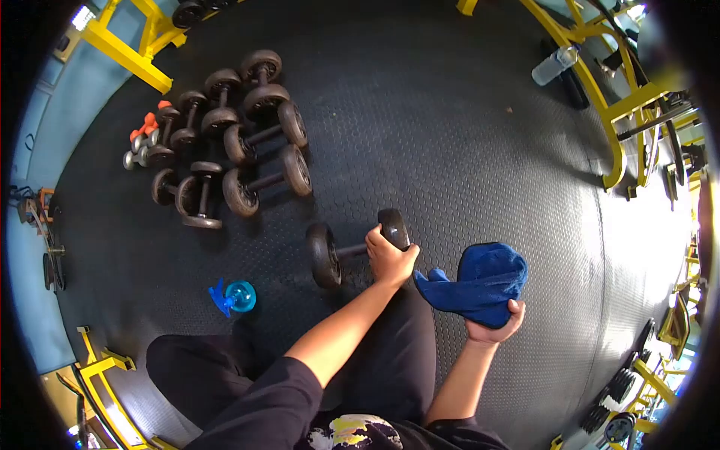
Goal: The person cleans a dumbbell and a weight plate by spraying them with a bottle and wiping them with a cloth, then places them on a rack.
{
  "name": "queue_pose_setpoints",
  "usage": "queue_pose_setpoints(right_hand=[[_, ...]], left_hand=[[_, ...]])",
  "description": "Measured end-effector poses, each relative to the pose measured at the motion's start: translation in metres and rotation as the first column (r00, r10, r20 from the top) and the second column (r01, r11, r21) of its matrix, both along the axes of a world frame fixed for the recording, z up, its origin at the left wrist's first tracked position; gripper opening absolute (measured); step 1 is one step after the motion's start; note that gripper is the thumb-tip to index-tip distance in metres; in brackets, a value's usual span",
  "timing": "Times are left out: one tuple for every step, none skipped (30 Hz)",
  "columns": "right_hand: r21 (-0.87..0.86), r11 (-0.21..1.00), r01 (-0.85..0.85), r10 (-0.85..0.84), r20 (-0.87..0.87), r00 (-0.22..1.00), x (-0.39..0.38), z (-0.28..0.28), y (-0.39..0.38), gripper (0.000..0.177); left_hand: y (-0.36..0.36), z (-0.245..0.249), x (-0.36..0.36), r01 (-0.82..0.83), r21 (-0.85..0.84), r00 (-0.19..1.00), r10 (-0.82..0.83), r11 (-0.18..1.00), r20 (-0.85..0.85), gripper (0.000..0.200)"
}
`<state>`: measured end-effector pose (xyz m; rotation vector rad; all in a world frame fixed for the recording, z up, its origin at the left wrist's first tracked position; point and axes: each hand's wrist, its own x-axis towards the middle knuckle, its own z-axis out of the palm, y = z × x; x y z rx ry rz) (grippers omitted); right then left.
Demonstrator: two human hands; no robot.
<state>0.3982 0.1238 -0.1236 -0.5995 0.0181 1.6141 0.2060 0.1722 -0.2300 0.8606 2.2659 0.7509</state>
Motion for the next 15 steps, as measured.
queue_pose_setpoints(right_hand=[[-0.013,1.000,0.003,-0.003,0.002,1.000,0.007,0.002,-0.003,0.068],[-0.001,1.000,0.004,-0.004,0.071,0.997,0.011,0.013,-0.006,0.069],[0.011,1.000,0.002,-0.004,0.139,0.990,0.014,0.025,-0.009,0.069],[0.051,0.999,-0.018,0.012,0.123,0.992,0.012,0.042,-0.009,0.071],[0.040,0.999,-0.022,0.017,0.122,0.992,0.012,0.049,-0.010,0.071],[0.075,0.996,-0.037,0.030,0.096,0.995,0.013,0.054,-0.012,0.072],[0.112,0.992,-0.054,0.046,0.070,0.997,0.012,0.059,-0.014,0.073],[0.168,0.979,-0.114,0.108,0.047,0.993,0.000,0.064,-0.011,0.075],[0.172,0.977,-0.130,0.124,0.040,0.991,-0.013,0.060,-0.012,0.075],[0.106,0.977,-0.183,0.164,0.165,0.972,-0.027,0.052,-0.014,0.073],[0.036,0.973,-0.228,0.208,0.288,0.935,-0.041,0.043,-0.018,0.071],[-0.102,0.910,-0.401,0.410,0.347,0.843,-0.055,0.036,-0.019,0.072],[-0.246,0.807,-0.538,0.590,0.378,0.713,-0.070,0.026,-0.020,0.072],[-0.337,0.685,-0.646,0.725,0.406,0.556,-0.089,0.005,-0.020,0.069],[-0.271,0.480,-0.834,0.768,0.589,0.251,-0.101,-0.058,-0.028,0.064]], left_hand=[[-0.008,0.003,-0.009,0.075,0.084,0.991,-0.083,0.994,0.101,0.087],[-0.016,0.004,-0.019,0.137,0.177,0.966,-0.171,0.975,0.194,0.090],[-0.028,-0.007,-0.027,0.172,0.258,0.946,-0.233,0.951,0.226,0.084],[-0.036,0.005,-0.040,0.226,0.364,0.945,-0.295,0.903,0.145,0.073],[-0.045,0.020,-0.055,0.282,0.458,0.937,-0.344,0.843,0.056,0.063],[-0.054,0.026,-0.074,0.319,0.508,0.944,-0.317,0.800,-0.093,0.053],[-0.063,0.029,-0.091,0.362,0.548,0.932,-0.274,0.754,-0.238,0.043],[-0.071,0.028,-0.106,0.327,0.572,0.936,-0.175,0.753,-0.305,0.039],[-0.076,0.027,-0.119,0.295,0.600,0.926,-0.068,0.744,-0.371,0.036],[-0.081,0.022,-0.128,0.146,0.555,0.968,-0.003,0.819,-0.251,0.030],[-0.082,0.011,-0.135,-0.008,0.532,0.989,0.083,0.847,-0.119,0.033],[-0.081,-0.008,-0.144,-0.112,0.507,0.993,0.113,0.854,0.030,0.041],[-0.079,-0.021,-0.152,-0.207,0.470,0.974,0.137,0.858,0.178,0.050],[-0.076,-0.020,-0.155,-0.211,0.475,0.974,0.140,0.855,0.180,0.050],[-0.075,-0.018,-0.156,-0.327,0.429,0.872,0.094,0.842,0.480,0.064]])
